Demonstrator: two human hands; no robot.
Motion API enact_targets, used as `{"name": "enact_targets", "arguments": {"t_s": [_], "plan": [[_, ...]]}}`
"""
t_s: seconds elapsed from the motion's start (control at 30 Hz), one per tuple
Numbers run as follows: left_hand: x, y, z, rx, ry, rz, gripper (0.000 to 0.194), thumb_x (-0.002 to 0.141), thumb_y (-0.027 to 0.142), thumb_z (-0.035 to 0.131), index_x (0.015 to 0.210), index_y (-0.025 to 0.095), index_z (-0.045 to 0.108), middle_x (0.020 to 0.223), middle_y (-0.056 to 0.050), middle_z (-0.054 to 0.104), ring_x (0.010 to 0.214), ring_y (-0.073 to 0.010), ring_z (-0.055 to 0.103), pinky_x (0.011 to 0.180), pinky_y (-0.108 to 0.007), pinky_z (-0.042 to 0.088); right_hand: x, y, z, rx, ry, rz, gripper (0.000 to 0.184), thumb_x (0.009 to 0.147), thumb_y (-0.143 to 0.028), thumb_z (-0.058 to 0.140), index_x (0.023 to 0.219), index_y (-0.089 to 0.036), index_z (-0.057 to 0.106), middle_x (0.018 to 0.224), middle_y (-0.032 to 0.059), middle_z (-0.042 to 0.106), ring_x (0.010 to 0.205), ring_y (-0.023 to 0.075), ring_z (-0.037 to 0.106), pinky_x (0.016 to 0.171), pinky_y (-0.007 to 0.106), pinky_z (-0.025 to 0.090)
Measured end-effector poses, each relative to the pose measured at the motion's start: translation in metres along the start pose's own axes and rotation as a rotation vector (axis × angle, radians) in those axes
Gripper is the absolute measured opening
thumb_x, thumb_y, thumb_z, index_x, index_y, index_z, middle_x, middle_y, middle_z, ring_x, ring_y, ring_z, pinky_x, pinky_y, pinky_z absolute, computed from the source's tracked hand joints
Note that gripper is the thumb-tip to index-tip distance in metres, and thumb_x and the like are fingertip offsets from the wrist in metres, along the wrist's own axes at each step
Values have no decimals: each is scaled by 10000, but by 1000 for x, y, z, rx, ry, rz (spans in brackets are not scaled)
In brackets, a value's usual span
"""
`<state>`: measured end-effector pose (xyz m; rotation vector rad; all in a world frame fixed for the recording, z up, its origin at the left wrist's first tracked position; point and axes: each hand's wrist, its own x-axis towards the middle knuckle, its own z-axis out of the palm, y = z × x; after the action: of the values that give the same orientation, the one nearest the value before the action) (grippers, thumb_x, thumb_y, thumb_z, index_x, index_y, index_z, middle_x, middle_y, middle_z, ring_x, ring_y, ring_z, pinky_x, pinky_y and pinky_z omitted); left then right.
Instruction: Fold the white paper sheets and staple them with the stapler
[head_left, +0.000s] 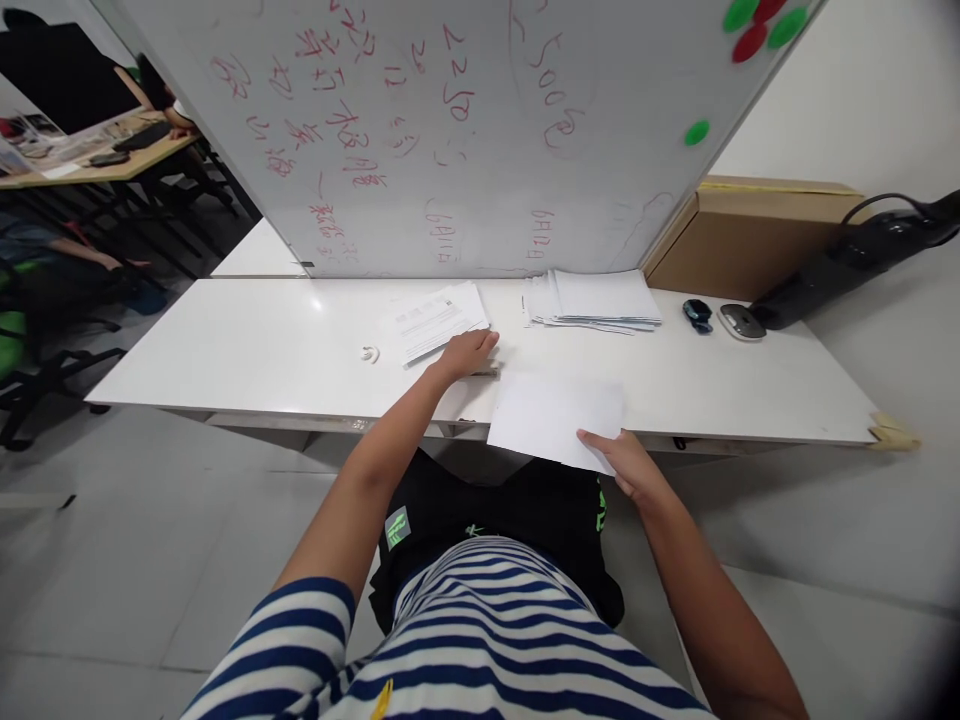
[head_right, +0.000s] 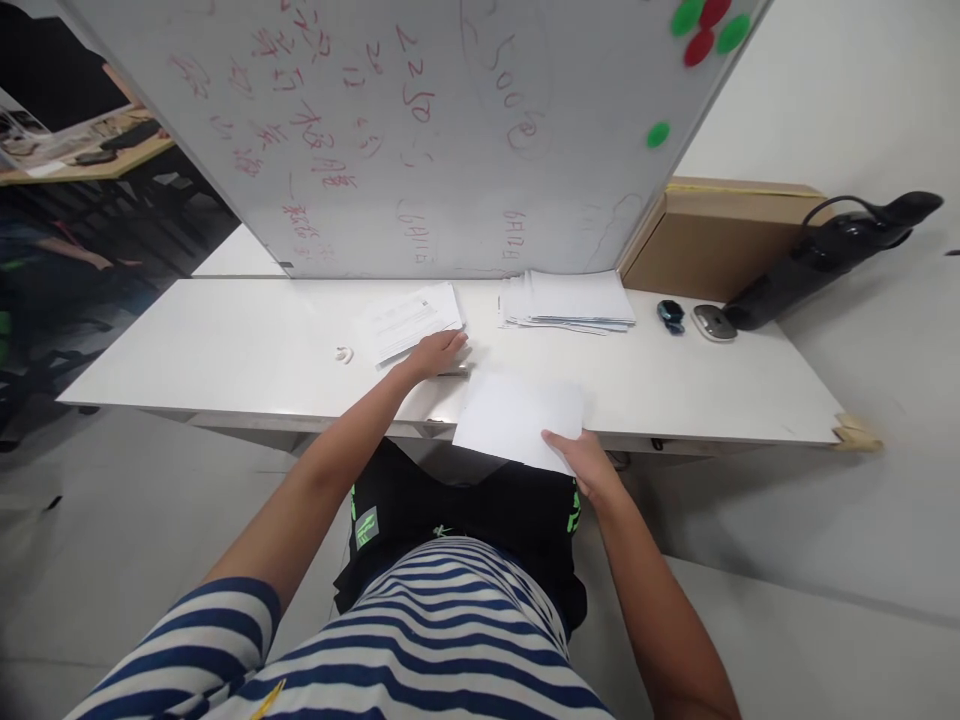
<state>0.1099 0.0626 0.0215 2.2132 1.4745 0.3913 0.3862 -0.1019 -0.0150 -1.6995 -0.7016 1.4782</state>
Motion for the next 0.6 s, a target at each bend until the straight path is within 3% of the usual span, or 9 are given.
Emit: {"name": "enact_targets", "arguments": {"t_s": [0.27,0.6], "plan": [[1,-5,10,48,5,22,500,961,509,150,810,224,533,917,-61,631,845,-229,577,691,-330,430,18,-15,4,-91,-129,23,478,654,-308,790,1060,-105,641,1045,136,703,879,254,692,714,307,581],[3,-7,11,67,-9,14,456,958,484,216,899,227,588,1044,-52,633,987,-240,556,792,-346,435,19,-26,6,-101,-111,72,414,666,-261,780,1027,-113,641,1034,137,706,863,241,696,687,281,582]]}}
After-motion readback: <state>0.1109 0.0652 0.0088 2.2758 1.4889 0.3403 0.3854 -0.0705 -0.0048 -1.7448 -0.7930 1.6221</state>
